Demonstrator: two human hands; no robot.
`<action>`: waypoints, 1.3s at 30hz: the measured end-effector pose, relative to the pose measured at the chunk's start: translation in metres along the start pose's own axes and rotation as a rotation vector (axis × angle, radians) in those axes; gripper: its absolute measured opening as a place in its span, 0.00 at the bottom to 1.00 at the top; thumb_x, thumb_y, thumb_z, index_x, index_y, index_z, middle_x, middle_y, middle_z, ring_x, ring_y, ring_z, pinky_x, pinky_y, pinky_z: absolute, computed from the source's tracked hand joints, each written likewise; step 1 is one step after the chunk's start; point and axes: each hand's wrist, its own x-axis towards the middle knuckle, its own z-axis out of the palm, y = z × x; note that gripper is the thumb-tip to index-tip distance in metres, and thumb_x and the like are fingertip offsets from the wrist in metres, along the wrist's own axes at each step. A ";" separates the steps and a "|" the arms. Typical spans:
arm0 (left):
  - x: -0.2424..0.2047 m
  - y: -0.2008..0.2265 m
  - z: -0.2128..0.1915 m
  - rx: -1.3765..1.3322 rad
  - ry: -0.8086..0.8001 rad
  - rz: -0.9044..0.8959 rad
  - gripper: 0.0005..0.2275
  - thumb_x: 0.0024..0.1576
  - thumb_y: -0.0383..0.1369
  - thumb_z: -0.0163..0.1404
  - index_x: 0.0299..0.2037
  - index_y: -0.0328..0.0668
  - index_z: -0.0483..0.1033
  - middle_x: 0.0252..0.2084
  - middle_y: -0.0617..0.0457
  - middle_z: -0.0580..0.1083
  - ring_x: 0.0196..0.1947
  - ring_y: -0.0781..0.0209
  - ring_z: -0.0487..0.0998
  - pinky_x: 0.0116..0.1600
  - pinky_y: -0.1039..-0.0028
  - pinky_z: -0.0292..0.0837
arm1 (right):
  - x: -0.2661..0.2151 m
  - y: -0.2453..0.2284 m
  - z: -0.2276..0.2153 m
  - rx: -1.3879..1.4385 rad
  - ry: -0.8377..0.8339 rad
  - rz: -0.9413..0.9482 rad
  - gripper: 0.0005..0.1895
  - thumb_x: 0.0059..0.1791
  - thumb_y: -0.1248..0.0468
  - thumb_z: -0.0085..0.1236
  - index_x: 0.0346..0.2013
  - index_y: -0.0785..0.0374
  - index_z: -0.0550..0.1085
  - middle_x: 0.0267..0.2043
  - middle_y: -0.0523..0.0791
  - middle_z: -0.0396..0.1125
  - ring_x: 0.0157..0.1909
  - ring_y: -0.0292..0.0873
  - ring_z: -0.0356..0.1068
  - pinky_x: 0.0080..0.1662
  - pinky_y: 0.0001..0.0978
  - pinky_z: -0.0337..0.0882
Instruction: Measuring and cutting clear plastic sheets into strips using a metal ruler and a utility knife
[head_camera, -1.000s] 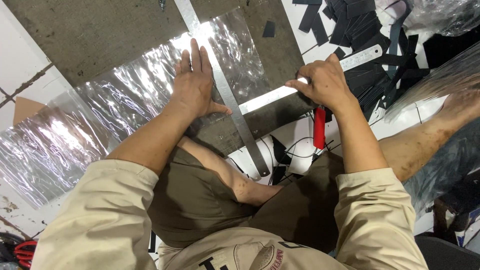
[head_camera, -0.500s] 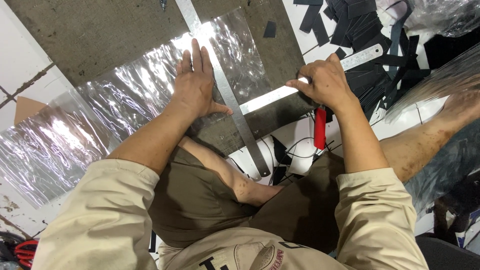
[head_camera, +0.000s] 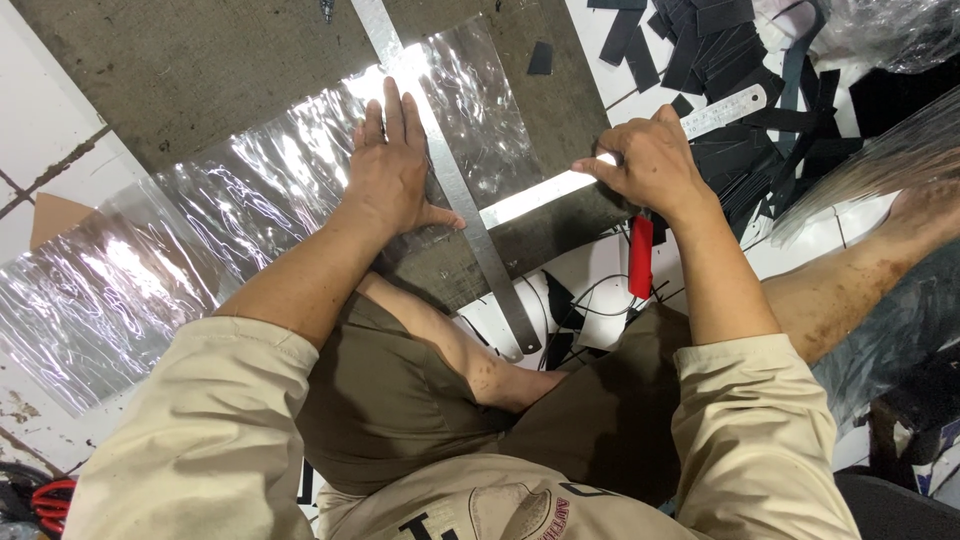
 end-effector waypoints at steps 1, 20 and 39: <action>0.000 0.000 0.001 0.000 0.000 0.000 0.73 0.34 0.75 0.58 0.73 0.19 0.32 0.71 0.19 0.28 0.71 0.17 0.39 0.72 0.48 0.46 | 0.000 -0.001 -0.001 0.000 0.000 0.000 0.25 0.50 0.37 0.62 0.30 0.56 0.82 0.23 0.42 0.71 0.31 0.43 0.63 0.51 0.38 0.53; -0.005 0.004 -0.011 -0.029 -0.034 -0.023 0.73 0.34 0.73 0.60 0.73 0.19 0.31 0.71 0.22 0.26 0.71 0.19 0.39 0.72 0.49 0.46 | -0.001 -0.005 -0.012 0.044 0.011 -0.023 0.24 0.50 0.41 0.65 0.27 0.58 0.81 0.18 0.41 0.67 0.25 0.42 0.61 0.51 0.37 0.54; -0.024 0.023 -0.041 -0.138 -0.042 -0.114 0.60 0.39 0.58 0.68 0.72 0.21 0.46 0.76 0.27 0.42 0.74 0.28 0.47 0.75 0.43 0.27 | -0.123 -0.037 0.123 0.099 0.676 0.397 0.32 0.48 0.61 0.69 0.62 0.69 0.67 0.49 0.57 0.59 0.55 0.63 0.62 0.59 0.52 0.60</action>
